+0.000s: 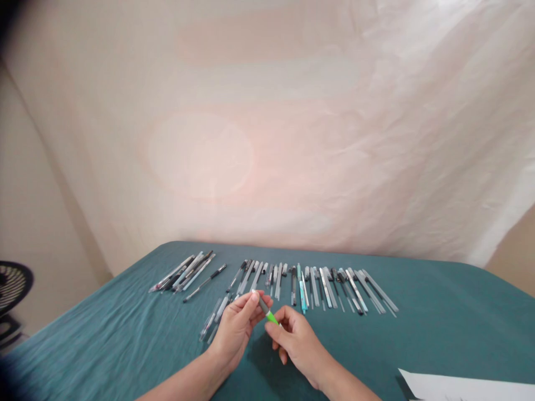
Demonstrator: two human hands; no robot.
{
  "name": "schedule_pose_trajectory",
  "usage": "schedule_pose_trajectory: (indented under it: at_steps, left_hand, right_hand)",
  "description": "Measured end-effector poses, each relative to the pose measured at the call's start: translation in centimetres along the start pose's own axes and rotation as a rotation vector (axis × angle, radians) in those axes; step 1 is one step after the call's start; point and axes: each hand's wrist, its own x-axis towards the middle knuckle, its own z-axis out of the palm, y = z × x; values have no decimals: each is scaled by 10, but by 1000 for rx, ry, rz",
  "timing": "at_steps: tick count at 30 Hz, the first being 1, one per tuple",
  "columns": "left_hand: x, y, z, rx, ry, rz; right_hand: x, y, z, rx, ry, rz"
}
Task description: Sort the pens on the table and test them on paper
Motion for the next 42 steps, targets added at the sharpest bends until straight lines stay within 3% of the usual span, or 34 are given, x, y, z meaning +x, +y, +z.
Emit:
schedule_pose_trajectory:
  at_steps: [5,15,22,28,35,42]
  left_hand:
    - [-1,1,0,7,-12,-3]
    - [0,4,0,51,6,-9]
    - [0,2,0,52,20,8]
    - [-1,4,2,80,35,18]
    - [-1,4,2,82,30,38]
    - [-2,5,3,85,36,44]
  right_hand:
    - [-1,-7,-1,70,-79,77]
    - [-2,-4,4,6,10,9]
    - [-2,-10,6,-10,-40,61]
    - [-3,-2,7,-141,42,-58]
    - [-4,-8,7,-63,-29,22]
    - [-1,0,6,-148,33,-28]
